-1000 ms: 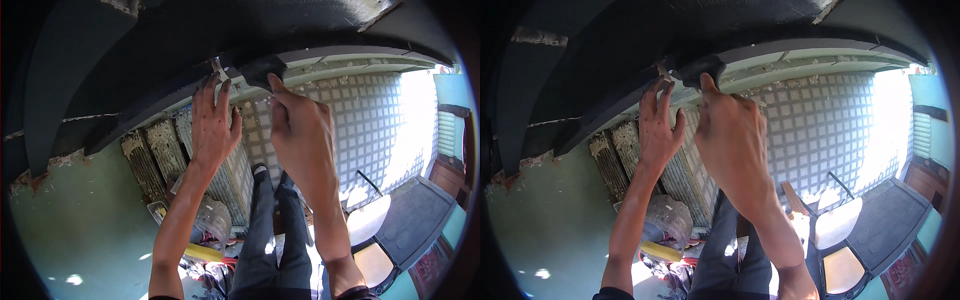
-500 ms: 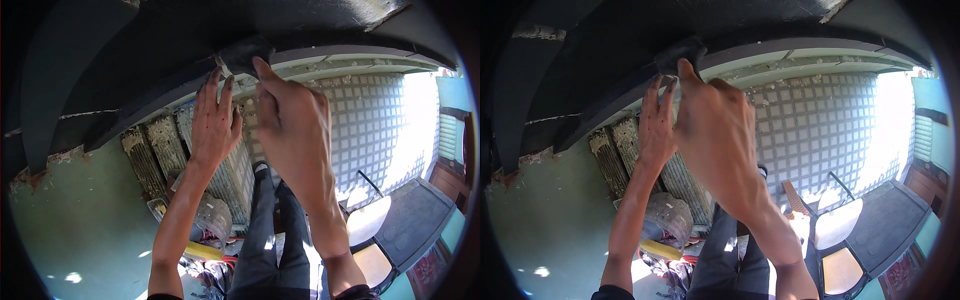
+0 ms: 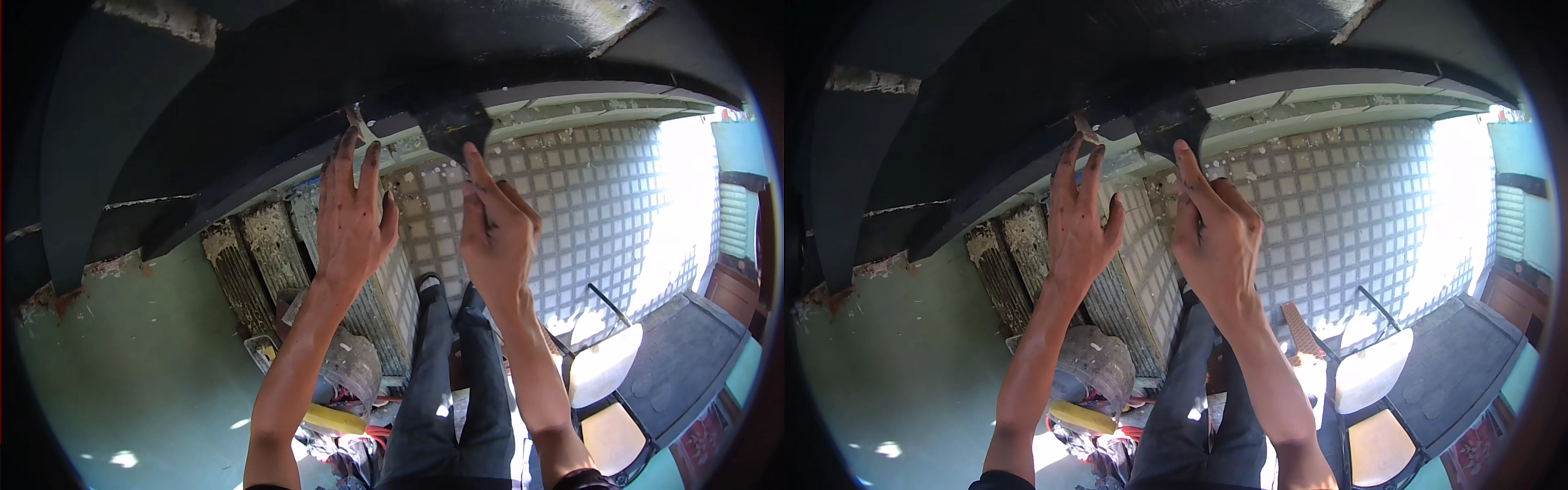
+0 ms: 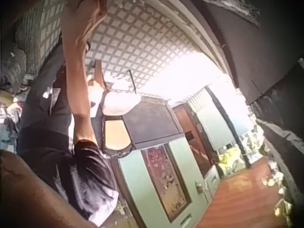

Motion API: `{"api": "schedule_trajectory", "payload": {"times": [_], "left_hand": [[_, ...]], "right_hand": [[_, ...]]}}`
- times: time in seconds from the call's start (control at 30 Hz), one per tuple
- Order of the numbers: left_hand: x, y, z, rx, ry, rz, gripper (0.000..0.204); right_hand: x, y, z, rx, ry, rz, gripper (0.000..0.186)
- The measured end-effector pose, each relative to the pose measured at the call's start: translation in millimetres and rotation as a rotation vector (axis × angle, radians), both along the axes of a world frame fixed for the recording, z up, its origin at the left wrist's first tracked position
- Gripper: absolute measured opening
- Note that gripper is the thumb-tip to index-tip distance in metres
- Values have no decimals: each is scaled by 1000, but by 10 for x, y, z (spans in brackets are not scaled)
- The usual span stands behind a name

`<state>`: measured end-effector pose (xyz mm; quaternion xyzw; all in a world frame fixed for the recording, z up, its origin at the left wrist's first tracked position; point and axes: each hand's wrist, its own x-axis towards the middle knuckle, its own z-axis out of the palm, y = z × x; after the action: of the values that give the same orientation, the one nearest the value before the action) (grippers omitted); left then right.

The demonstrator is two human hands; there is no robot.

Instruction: Painting a beam or architectural detail on a ceiling or high ledge.

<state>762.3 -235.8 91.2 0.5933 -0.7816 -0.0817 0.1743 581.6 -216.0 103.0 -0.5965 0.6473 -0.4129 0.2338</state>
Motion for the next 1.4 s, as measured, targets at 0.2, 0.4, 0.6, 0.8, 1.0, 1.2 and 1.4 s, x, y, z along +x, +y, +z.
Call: {"api": "schedule_trajectory", "payload": {"times": [0.2,0.4,0.6,0.8,1.0,1.2,1.4], "left_hand": [[-333,-106,-1,-49,24,-65,75],[-370,-98,-86,6,-144,-40,83],[-453,-107,-71,13,-196,-32,86],[-320,-114,-52,78,-147,-59,89],[-311,-149,-65,57,-117,-115,88],[-314,-145,-58,57,-64,-69,86],[-316,-103,-13,103,-76,-49,83]], "right_hand": [[-250,-250,3,-114,28,-77,55],[-265,-71,134,-42,-31,-49,54],[-192,-472,122,-412,-86,-56,50],[-255,-119,-374,-175,-49,-39,57],[102,-527,156,-507,-114,-8,53],[175,-215,-608,-295,-87,-67,52],[119,-262,-92,-403,-125,-55,53]]}}
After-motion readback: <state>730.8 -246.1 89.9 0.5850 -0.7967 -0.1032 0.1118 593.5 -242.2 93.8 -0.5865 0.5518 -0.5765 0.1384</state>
